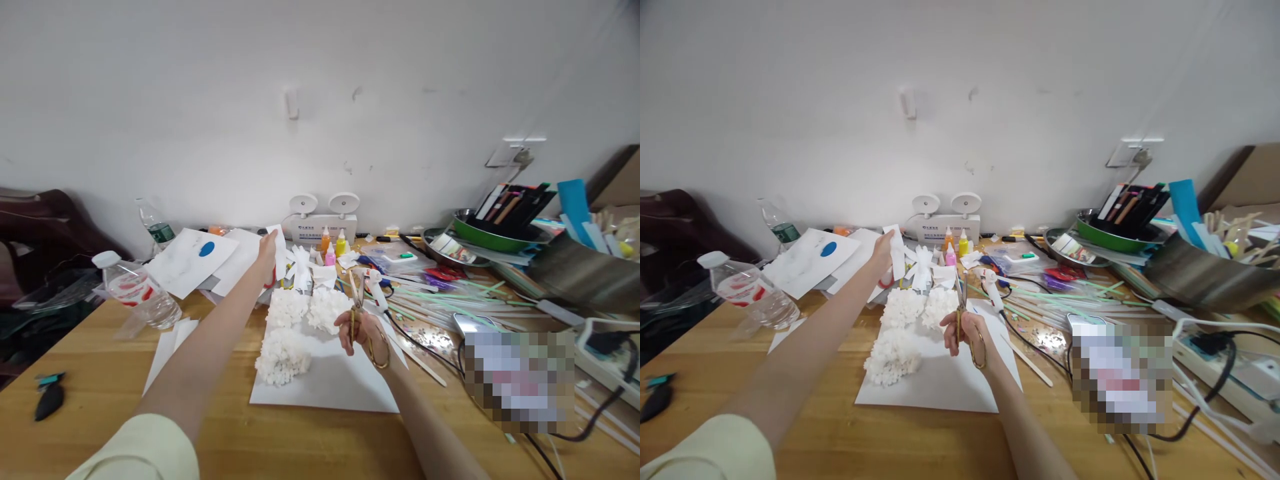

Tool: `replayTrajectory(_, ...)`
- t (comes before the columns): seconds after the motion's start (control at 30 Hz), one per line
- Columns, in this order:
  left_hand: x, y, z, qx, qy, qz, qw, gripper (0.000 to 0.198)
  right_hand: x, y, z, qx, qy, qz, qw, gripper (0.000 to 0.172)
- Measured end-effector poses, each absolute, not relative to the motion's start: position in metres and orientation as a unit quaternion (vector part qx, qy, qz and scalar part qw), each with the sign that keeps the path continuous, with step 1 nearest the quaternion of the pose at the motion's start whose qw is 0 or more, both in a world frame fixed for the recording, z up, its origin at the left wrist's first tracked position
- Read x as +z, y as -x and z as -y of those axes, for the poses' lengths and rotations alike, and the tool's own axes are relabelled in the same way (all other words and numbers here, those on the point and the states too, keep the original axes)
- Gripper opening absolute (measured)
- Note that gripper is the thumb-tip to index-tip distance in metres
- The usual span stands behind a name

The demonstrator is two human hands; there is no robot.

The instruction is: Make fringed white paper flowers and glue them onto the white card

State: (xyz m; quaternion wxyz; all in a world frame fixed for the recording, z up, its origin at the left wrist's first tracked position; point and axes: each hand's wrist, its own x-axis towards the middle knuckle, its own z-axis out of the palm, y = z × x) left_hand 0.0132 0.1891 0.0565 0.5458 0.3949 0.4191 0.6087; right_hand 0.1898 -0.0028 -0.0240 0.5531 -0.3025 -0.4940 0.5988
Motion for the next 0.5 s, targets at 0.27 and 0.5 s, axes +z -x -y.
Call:
replayTrajectory(0.27, 0.1, -0.011, -0.101, 0.581, -0.36, -0.205, 0.701, 0.022, -0.017, -0.169, 0.016, 0.592, 0.391, 0.532, 0.462, 0.042)
replayTrajectory(0.5, 0.103, -0.019, -0.066, 0.602, -0.319, -0.181, 0.709, 0.024, -0.025, -0.163, 0.023, 0.601, 0.376, 0.571, 0.414, 0.043)
